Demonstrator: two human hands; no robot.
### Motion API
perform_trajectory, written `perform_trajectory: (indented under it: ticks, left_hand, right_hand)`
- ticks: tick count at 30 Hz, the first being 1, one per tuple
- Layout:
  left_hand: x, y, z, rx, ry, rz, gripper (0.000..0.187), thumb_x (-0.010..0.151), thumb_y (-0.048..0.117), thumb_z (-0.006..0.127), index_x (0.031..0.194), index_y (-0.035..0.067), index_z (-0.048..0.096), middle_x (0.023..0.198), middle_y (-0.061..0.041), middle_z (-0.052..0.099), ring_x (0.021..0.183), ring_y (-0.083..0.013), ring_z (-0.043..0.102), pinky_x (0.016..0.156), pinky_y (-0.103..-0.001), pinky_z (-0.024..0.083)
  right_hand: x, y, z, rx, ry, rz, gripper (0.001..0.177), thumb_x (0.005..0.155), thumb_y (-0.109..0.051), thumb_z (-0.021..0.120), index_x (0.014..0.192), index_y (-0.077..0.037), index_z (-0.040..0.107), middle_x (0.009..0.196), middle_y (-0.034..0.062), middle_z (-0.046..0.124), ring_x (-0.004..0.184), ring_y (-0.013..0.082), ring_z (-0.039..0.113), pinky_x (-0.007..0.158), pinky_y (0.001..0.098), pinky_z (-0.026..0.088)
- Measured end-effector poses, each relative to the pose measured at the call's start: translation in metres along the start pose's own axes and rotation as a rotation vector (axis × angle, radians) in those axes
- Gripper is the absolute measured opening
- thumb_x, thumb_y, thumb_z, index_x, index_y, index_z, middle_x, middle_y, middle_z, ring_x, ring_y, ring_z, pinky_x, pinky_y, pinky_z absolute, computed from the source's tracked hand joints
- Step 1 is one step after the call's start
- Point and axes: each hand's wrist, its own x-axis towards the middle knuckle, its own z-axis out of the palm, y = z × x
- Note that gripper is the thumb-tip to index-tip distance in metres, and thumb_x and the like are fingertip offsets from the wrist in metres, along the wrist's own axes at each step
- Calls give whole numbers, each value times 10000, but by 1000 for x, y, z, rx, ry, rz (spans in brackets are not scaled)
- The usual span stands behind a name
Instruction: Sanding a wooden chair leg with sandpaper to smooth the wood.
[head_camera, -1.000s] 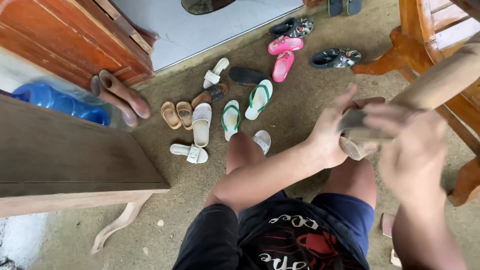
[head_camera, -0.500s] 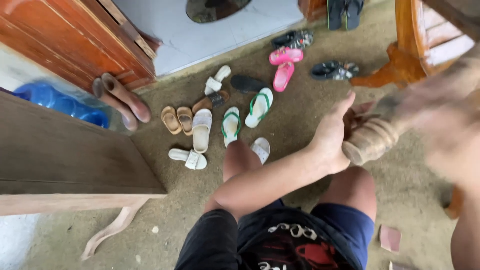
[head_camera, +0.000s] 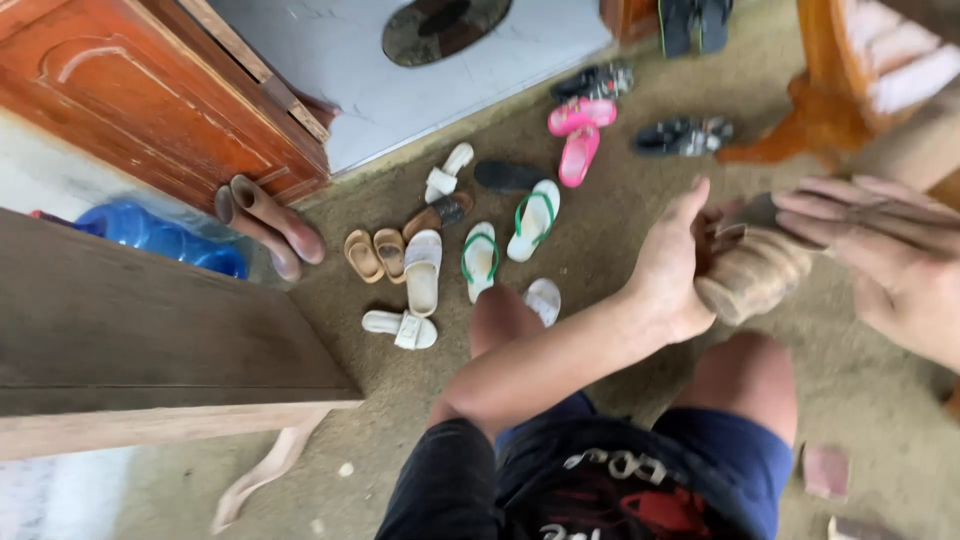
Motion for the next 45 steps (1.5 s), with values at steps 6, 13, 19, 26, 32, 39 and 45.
perform_trajectory:
  ticks: [6, 13, 19, 26, 32, 39, 45]
  left_hand:
    - [-21, 9, 22, -96, 56, 75, 453, 1016, 593, 602, 995, 141, 596, 987, -127, 671, 883, -242, 661, 817, -372, 532]
    - [-11, 6, 7, -49, -60, 111, 446, 1074, 567, 546, 1072, 125, 600, 1017, -104, 675, 903, -226, 657, 817, -355, 523]
    - [-19, 7, 10, -87, -128, 135, 422, 1091, 488, 496, 1095, 78, 596, 1010, -128, 647, 894, -244, 651, 806, -377, 528]
    - [-40, 26, 11, -54, -328, -24, 471, 991, 515, 548, 1021, 47, 597, 838, -88, 592, 611, -207, 557, 421, -350, 379]
    - [-53, 43, 48, 416, -91, 25, 680, 934, 449, 490, 1455, 13, 476, 1336, -123, 582, 1113, -229, 603, 842, -339, 512]
    - [-24, 52, 65, 707, -222, -168, 592, 995, 461, 375, 1438, 95, 519, 1190, -261, 683, 901, -315, 687, 740, -345, 528]
    - [-17, 42, 123, 1104, -45, -27, 444, 860, 360, 603, 1102, -1, 694, 965, -215, 768, 816, -246, 745, 757, -307, 607]
  right_hand:
    - [-81, 129, 23, 326, -291, -90, 857, 782, -487, 395, 1518, -49, 365, 1600, 158, 376, 1493, 297, 353, 1282, 456, 231]
    - [81, -91, 92, -150, -326, 173, 758, 666, 241, 461, 1372, -22, 539, 1490, 179, 517, 1452, 283, 446, 1276, 391, 288]
    - [41, -135, -12, -516, -96, -85, 692, 851, 306, 409, 1435, -2, 616, 1392, 279, 542, 1305, 446, 496, 1107, 517, 334]
    - [36, -165, -33, -821, 58, -34, 515, 859, -44, 675, 1367, -113, 729, 1384, 133, 746, 1140, 336, 751, 760, 431, 616]
    - [31, -151, -8, -495, 508, -94, 354, 1026, 63, 333, 1184, 152, 636, 1220, 329, 615, 1127, 494, 601, 936, 581, 505]
    - [-2, -108, 47, -87, 859, -13, 758, 1129, -417, 24, 1333, 61, 576, 1407, 170, 543, 1347, 338, 484, 1200, 511, 311]
    - [-12, -101, 56, 111, 1159, 393, 346, 1102, -313, 484, 1148, -6, 637, 1205, 197, 686, 1171, 320, 674, 1024, 410, 550]
